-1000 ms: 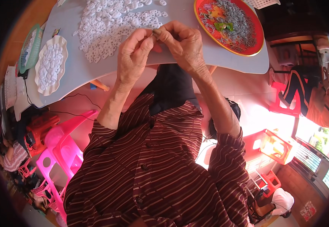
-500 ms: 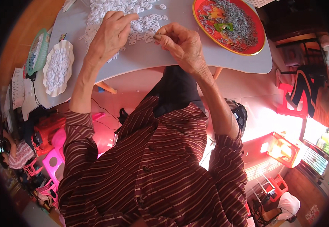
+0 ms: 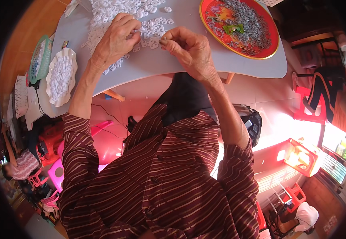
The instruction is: Assembling two pieces of plastic eyelets by hand at a table.
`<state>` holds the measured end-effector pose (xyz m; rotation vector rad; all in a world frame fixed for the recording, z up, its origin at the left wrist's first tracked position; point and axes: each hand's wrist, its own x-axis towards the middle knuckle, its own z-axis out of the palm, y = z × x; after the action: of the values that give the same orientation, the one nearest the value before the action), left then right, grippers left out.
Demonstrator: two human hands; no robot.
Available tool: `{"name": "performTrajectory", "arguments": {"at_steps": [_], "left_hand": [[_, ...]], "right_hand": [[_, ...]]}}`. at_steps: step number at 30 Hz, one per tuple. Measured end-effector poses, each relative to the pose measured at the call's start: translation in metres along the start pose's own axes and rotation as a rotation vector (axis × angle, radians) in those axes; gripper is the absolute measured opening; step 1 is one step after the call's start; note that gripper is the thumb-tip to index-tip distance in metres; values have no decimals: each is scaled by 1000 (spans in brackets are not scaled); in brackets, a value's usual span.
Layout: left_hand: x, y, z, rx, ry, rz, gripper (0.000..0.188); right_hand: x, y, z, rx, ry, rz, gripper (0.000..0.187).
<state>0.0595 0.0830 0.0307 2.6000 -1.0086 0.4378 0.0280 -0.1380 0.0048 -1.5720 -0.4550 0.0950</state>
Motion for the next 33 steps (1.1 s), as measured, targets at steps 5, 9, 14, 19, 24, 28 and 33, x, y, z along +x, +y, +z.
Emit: {"name": "performTrajectory", "arguments": {"at_steps": [5, 9, 14, 19, 24, 28, 33], "left_hand": [[-6, -2, 10, -50, 224, -41, 13], [-6, 20, 3, -429, 192, -257, 8], [-8, 35, 15, -1141, 101, -442, 14], [-5, 51, 22, -1085, 82, -493, 9], [0, 68, 18, -740, 163, -433, 8], [-1, 73, 14, -828, 158, -462, 11], [-3, 64, 22, -1075, 141, -483, 13]], "right_hand": [[-1, -2, 2, -2, 7, -7, 16], [-1, 3, -2, -15, 25, -21, 15], [1, 1, 1, 161, 62, -20, 14], [1, 1, -1, 256, 56, -30, 13], [1, 1, -2, 249, 52, -51, 15], [0, 0, -3, 244, 67, -54, 16], [1, 4, -4, 275, 83, -67, 16]]}}
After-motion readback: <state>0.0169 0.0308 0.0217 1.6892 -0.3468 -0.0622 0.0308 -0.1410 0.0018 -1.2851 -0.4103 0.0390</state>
